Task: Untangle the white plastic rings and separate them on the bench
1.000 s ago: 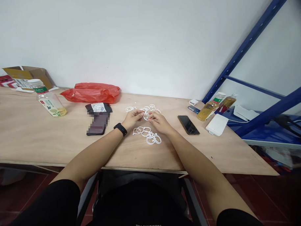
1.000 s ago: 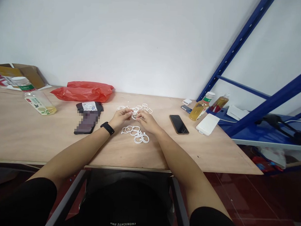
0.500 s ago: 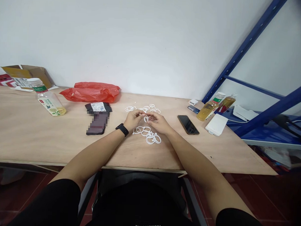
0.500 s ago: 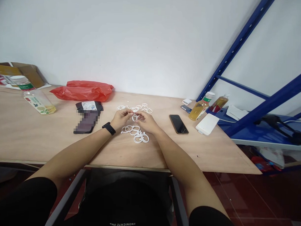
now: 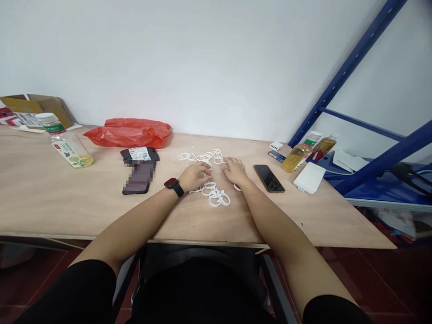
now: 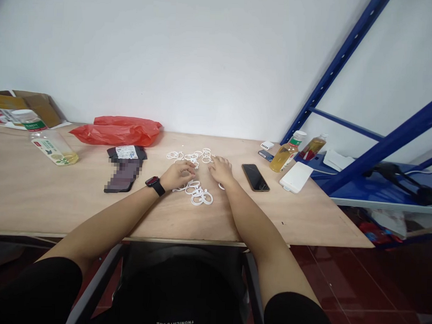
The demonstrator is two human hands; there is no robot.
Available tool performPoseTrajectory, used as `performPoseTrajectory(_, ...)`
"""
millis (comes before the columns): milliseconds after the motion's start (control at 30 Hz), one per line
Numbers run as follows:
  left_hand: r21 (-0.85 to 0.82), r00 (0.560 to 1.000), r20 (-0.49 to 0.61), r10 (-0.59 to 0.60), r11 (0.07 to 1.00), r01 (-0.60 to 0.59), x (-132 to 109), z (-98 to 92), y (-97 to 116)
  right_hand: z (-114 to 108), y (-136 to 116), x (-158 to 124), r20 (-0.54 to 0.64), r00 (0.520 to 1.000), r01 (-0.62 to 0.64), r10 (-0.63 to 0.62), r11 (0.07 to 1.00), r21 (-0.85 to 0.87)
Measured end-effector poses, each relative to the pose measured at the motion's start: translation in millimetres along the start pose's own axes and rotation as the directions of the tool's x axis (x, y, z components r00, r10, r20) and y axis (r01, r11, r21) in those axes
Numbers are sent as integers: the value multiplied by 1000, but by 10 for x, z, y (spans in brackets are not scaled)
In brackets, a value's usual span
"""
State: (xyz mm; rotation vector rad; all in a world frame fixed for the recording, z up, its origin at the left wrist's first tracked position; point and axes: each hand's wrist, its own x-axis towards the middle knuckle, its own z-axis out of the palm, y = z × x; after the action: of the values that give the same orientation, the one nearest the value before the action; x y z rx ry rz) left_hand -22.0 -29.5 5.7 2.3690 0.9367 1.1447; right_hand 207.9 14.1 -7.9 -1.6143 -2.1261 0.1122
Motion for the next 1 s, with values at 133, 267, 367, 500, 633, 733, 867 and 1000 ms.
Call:
performPoseTrajectory(133,69,980,198,-27,998,13,-16,12,41,29,40,4,121,992,-33,43,996,-88)
performPoseTrajectory(267,108,961,272,-40,994,10,-20,12,71,-4,9,-16,63,997,-39,45,995,-92)
performPoseTrajectory(367,26,959,268,-92,996,88,-31,21,107,-40,6,-18,-14,997,-78,77,994,-77)
performPoseTrajectory(500,-217,932,307,-195,939,268,-54,61,142,-83,45,-14,-32,990,-141,138,985,-101)
performPoseTrajectory(633,-335,943,245,-224,894,299,-52,104,129,-123,105,-16,16,985,-168,173,973,-157)
performPoseTrajectory(733,-343,950,168,-262,888,306,-30,114,92,-129,153,-12,41,986,-156,165,975,-158)
performPoseTrajectory(867,-365,948,-32,-318,886,285,13,98,31,-116,149,-22,43,992,-112,116,990,-89)
performPoseTrajectory(1000,-474,876,-161,-456,814,336,57,60,0,-166,-56,-103,-75,993,100,-90,983,155)
